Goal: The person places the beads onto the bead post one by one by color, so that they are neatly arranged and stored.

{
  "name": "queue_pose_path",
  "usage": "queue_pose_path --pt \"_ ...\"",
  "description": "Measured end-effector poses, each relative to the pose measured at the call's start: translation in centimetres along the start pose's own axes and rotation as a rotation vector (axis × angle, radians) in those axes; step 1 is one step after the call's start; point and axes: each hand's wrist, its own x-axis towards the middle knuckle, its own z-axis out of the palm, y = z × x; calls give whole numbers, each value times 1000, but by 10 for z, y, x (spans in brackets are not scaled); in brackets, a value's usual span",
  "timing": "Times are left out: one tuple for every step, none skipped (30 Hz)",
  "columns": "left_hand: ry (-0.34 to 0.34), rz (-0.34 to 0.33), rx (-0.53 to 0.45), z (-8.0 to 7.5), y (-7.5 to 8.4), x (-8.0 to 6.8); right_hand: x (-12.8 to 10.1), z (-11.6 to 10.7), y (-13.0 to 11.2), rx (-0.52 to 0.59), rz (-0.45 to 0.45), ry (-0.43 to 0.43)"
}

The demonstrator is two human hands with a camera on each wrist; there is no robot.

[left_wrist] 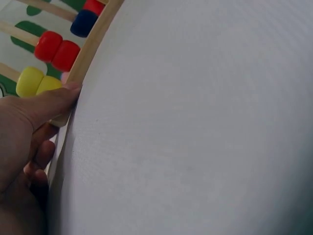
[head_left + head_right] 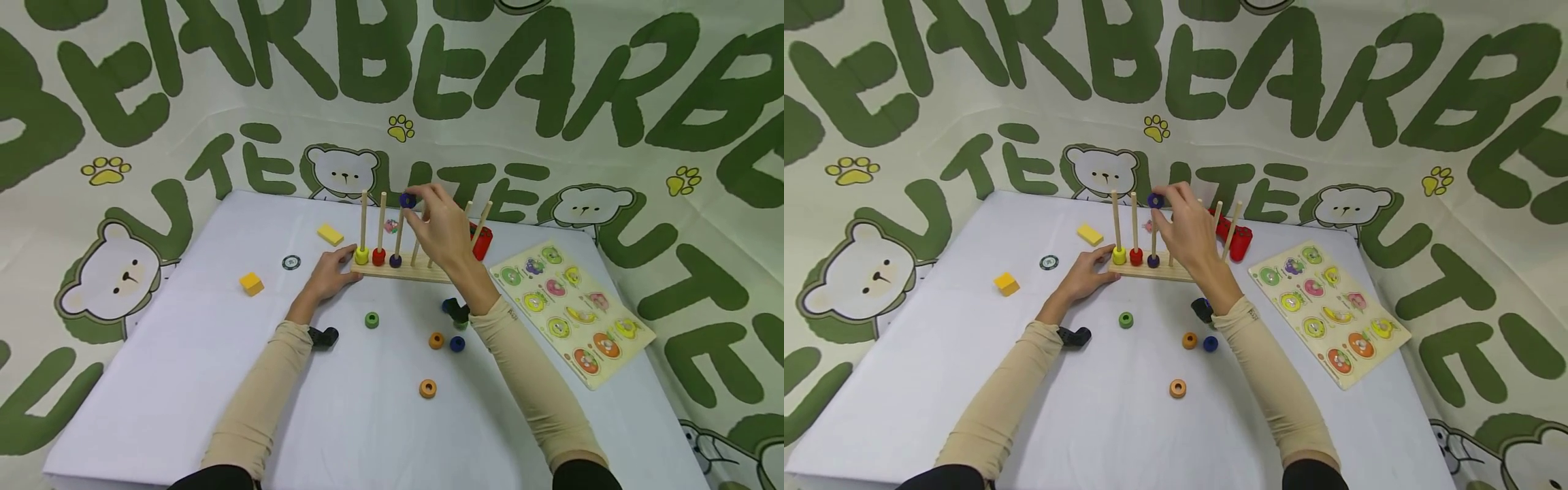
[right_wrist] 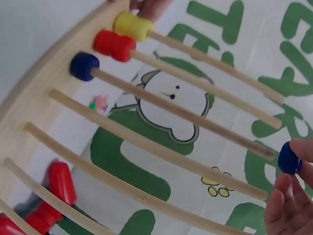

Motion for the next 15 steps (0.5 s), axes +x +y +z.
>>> queue_pose_path --pt "4 3 -3 1 -1 -1 3 1 1 -5 0 3" --pt "9 7 -5 2 -1 -1 6 2 1 -5 0 2" --pt "12 6 -8 2 -1 -1 8 3 2 -8 2 -1" --pt "14 5 -11 2 0 -2 10 3 3 -11 7 -6" --pt "14 4 -10 2 0 -1 12 4 3 -13 15 -13" --pt "12 2 -8 2 0 -1 13 4 3 -15 24 -20" --pt "9 1 -5 2 1 -1 14 4 3 -20 35 -27" --pt "6 1 -4 2 1 -1 15 4 3 -26 47 -36" --pt "3 1 -1 2 1 -1 15 4 3 -33 57 -43" --pt "0 3 3 2 1 -1 16 4 3 -41 67 -51" --pt "0 3 4 2 1 -1 16 5 3 -46 75 -58" --pt "0 2 4 2 1 -1 17 5 3 -53 84 -65" --pt "-1 -1 3 2 1 -2 17 6 2 -58 92 -75" --pt "-1 -3 3 1 1 -2 17 7 2 -64 102 -87" --pt "-2 -5 6 2 1 -3 17 8 1 -66 112 -101"
